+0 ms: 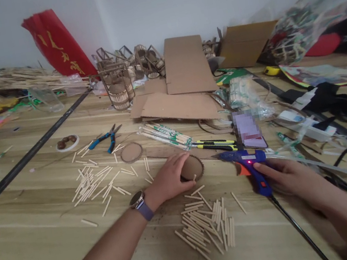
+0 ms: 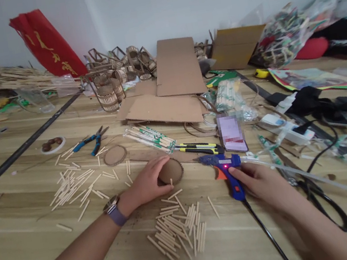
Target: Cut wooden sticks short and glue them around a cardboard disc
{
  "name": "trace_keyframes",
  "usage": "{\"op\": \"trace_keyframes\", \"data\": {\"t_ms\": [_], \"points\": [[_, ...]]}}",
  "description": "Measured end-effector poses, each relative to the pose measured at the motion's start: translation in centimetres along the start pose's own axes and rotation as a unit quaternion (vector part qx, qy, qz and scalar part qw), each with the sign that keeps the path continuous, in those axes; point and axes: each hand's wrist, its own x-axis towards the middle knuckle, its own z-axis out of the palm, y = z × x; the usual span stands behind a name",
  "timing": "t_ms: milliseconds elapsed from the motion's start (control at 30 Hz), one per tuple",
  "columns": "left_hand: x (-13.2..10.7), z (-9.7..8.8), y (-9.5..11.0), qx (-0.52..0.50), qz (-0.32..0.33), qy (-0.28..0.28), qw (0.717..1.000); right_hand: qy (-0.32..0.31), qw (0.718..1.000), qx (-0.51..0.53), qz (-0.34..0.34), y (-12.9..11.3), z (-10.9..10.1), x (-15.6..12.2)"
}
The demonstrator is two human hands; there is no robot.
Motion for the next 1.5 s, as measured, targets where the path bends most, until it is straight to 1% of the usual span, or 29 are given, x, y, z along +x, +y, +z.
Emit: {"op": "trace_keyframes", "data": {"t_ms": [33,100,167,200,233,267,333,367,400,433,500,600,700,800,867,933,1000,1067,1133,1167,1200,1267,1367,1433,1500], "points": [[0.0,0.0,0.0,0.001,-0.001,-0.001,1.0,0.001,0.997,-0.07,-0.012,0.1,-0.2,-0.1],[0.0,0.0,0.0,0.005,-0.001,-0.003,1.0,-0.004,0.984,-0.179,0.004,-0.1,-0.3,-0.4],[0.0,0.0,0.0,0.008,0.0,-0.003,1.0,0.034,0.963,-0.268,0.01,-0.5,0.1,-1.1],[0.0,0.0,0.0,0.008,0.0,-0.002,1.0,0.047,0.955,-0.294,0.006,-0.9,0.5,-1.5],[0.0,0.0,0.0,0.007,0.0,-0.001,1.0,0.048,0.953,-0.299,-0.006,-1.2,1.0,-1.9],[0.0,0.0,0.0,0.005,0.0,0.0,1.0,0.034,0.957,-0.287,-0.028,-1.4,1.6,-2.3],[0.0,0.0,0.0,0.002,0.0,0.002,1.0,-0.043,0.967,-0.235,-0.09,-1.9,2.9,-3.1],[0.0,0.1,0.0,0.003,0.0,0.003,1.0,-0.078,0.965,-0.219,-0.121,-2.0,3.6,-3.5],[0.0,0.1,0.0,0.004,0.001,0.004,1.0,-0.097,0.961,-0.214,-0.146,-2.0,4.1,-3.8],[0.0,0.1,-0.1,0.006,0.002,0.006,1.0,-0.101,0.956,-0.221,-0.165,-2.0,4.7,-4.0],[0.0,0.2,-0.1,0.009,0.005,0.008,1.0,-0.078,0.944,-0.262,-0.186,-1.8,5.5,-4.3],[0.0,0.2,-0.1,0.007,0.005,0.007,1.0,-0.032,0.92,-0.335,-0.202,-1.2,6.3,-4.6],[0.0,0.2,-0.1,0.008,0.004,0.004,1.0,-0.014,0.898,-0.384,-0.213,-1.0,6.7,-4.6],[0.0,0.1,-0.2,0.007,0.004,0.004,1.0,-0.031,0.893,-0.374,-0.25,-1.6,6.4,-4.5],[0.0,0.2,-0.2,0.004,0.006,0.005,1.0,-0.045,0.903,-0.328,-0.272,-2.2,5.9,-4.5],[0.0,0.2,-0.3,0.002,0.009,0.007,1.0,-0.059,0.923,-0.264,-0.273,-2.8,5.2,-4.3],[0.0,0.2,-0.3,0.001,0.011,0.006,1.0,-0.072,0.946,-0.197,-0.248,-3.0,4.6,-4.1],[0.0,0.2,-0.2,0.002,0.009,0.003,1.0,-0.084,0.965,-0.143,-0.204,-2.9,4.2,-3.8],[0.0,0.1,-0.2,0.003,0.007,0.001,1.0,-0.094,0.975,-0.117,-0.166,-2.5,4.1,-3.5],[0.0,0.1,-0.2,0.004,0.007,0.001,1.0,-0.098,0.976,-0.115,-0.159,-2.2,4.1,-3.3],[0.0,0.1,-0.2,0.006,0.006,0.002,1.0,-0.101,0.975,-0.119,-0.161,-2.0,4.1,-3.2],[0.0,0.1,-0.1,0.006,0.005,0.002,1.0,-0.095,0.966,-0.147,-0.19,-1.6,4.3,-3.1],[0.0,0.1,-0.1,0.0,0.0,-0.001,1.0,-0.06,0.94,-0.215,-0.257,-1.3,4.5,-3.2],[0.0,0.1,-0.1,-0.004,0.0,-0.002,1.0,-0.047,0.924,-0.238,-0.297,-1.4,4.4,-3.2],[0.0,0.1,-0.2,-0.007,0.002,-0.001,1.0,-0.049,0.918,-0.241,-0.312,-1.8,4.2,-3.0]]}}
